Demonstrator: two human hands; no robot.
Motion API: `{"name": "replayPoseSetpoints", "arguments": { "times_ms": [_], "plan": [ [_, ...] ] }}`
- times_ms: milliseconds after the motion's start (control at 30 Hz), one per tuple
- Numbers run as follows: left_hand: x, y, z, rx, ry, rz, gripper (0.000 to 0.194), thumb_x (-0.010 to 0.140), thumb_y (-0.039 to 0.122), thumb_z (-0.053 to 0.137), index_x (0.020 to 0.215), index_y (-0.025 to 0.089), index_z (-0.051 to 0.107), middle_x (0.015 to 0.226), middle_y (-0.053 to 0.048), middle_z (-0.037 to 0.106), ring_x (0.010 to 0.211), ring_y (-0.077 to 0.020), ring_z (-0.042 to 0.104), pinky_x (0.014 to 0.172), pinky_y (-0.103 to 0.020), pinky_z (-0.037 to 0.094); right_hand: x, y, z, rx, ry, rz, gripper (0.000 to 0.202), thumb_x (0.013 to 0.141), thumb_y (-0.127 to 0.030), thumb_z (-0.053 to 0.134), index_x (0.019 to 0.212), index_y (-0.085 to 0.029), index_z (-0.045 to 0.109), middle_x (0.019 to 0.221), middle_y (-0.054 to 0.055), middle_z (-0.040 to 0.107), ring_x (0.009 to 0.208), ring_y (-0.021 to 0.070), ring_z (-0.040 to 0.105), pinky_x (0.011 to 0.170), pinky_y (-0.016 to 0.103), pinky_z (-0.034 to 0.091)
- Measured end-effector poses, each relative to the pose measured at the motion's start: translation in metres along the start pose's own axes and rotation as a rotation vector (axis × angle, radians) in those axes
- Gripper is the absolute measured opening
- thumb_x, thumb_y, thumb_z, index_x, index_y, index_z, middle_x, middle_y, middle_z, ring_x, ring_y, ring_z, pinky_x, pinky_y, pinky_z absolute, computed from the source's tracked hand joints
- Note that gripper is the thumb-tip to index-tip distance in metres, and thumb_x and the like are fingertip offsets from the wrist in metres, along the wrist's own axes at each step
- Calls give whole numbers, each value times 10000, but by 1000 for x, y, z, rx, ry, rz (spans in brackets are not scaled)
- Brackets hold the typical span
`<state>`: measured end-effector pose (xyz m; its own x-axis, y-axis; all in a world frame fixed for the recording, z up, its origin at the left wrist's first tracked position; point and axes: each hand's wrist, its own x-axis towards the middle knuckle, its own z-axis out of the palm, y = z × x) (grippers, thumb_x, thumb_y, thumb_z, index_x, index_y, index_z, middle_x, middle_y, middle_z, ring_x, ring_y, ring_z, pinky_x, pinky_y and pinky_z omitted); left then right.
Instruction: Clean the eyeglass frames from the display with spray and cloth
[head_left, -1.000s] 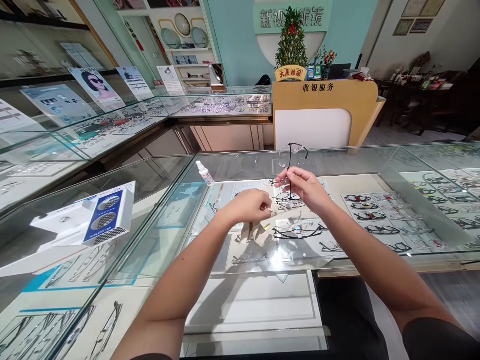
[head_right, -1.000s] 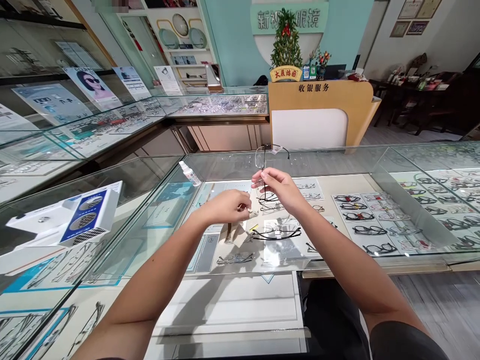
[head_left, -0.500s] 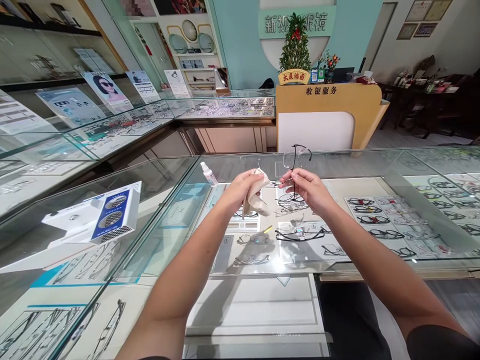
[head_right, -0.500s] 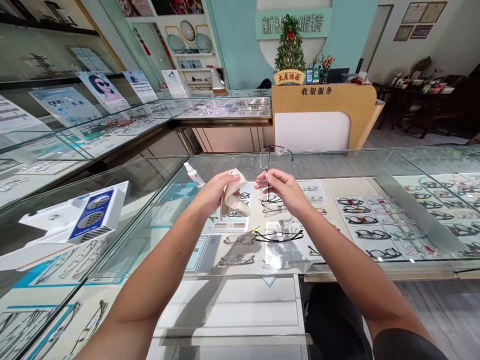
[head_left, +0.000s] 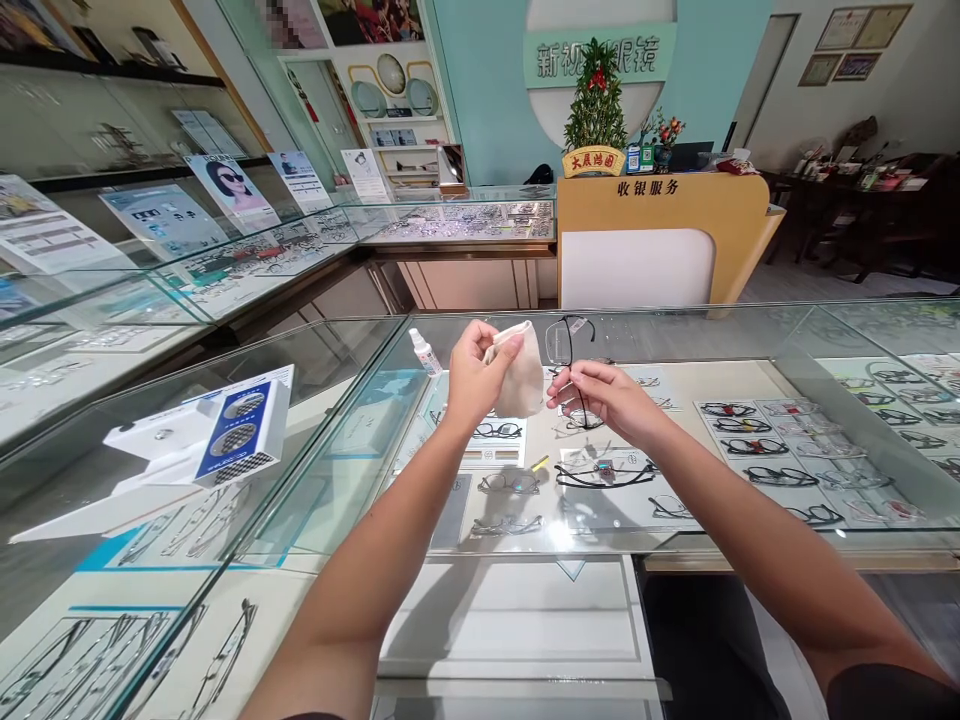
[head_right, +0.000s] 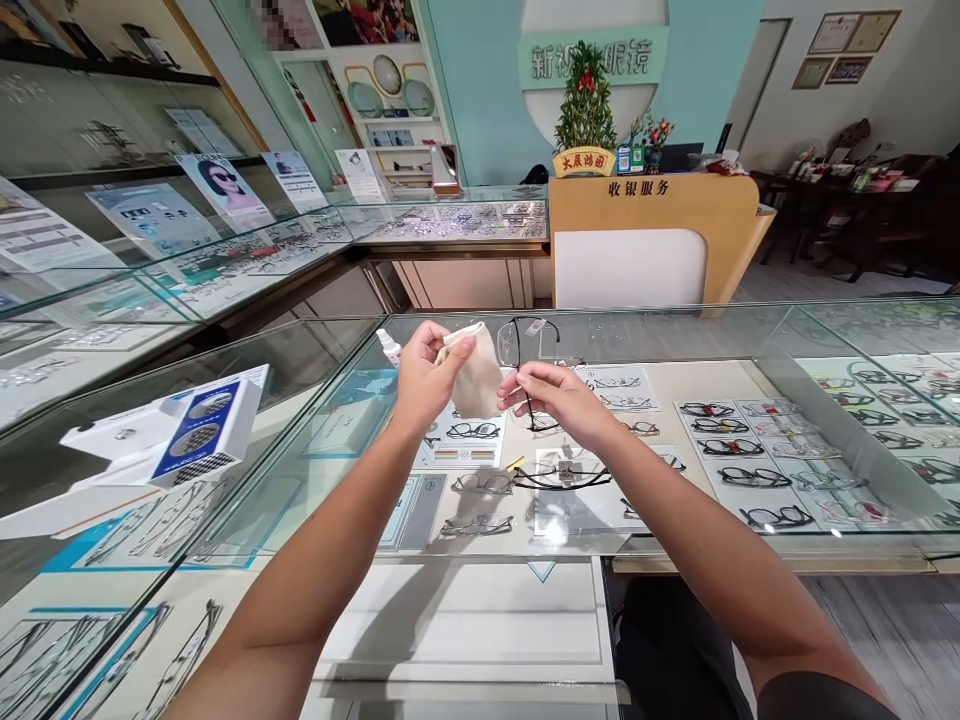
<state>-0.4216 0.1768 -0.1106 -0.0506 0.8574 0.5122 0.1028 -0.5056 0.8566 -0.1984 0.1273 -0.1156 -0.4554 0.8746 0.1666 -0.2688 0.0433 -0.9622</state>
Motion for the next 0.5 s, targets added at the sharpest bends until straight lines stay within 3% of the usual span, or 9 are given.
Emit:
{"name": "replayPoseSetpoints", "arguments": {
  "times_ms": [233,367,500],
  "plan": [
    [-10,12,9,-69,-135,-146,465,893,547,778,806,223,457,651,48,488,570,-104,381,535,-246,283,1,-1,4,16,38,3,341,926,-565,783,933,-224,785,1002,67,774,931,200,738,833,336,567],
    [-16,16,12,-30,-158,-116,453,892,515,783,795,218,455,646,58,460,578,-99,358,550,-241,279,2,0,3,-6,91,-18,343,924,-567,782,948,-225,789,1004,62,779,938,201,738,848,343,574],
    [-22,17,14,56,-179,-58,402,901,459,790,817,212,484,705,36,552,642,-114,450,605,-247,332,2,2,3,-34,124,-22,353,908,-578,791,951,-227,800,1030,61,779,955,198,737,854,341,576]
  ]
}}
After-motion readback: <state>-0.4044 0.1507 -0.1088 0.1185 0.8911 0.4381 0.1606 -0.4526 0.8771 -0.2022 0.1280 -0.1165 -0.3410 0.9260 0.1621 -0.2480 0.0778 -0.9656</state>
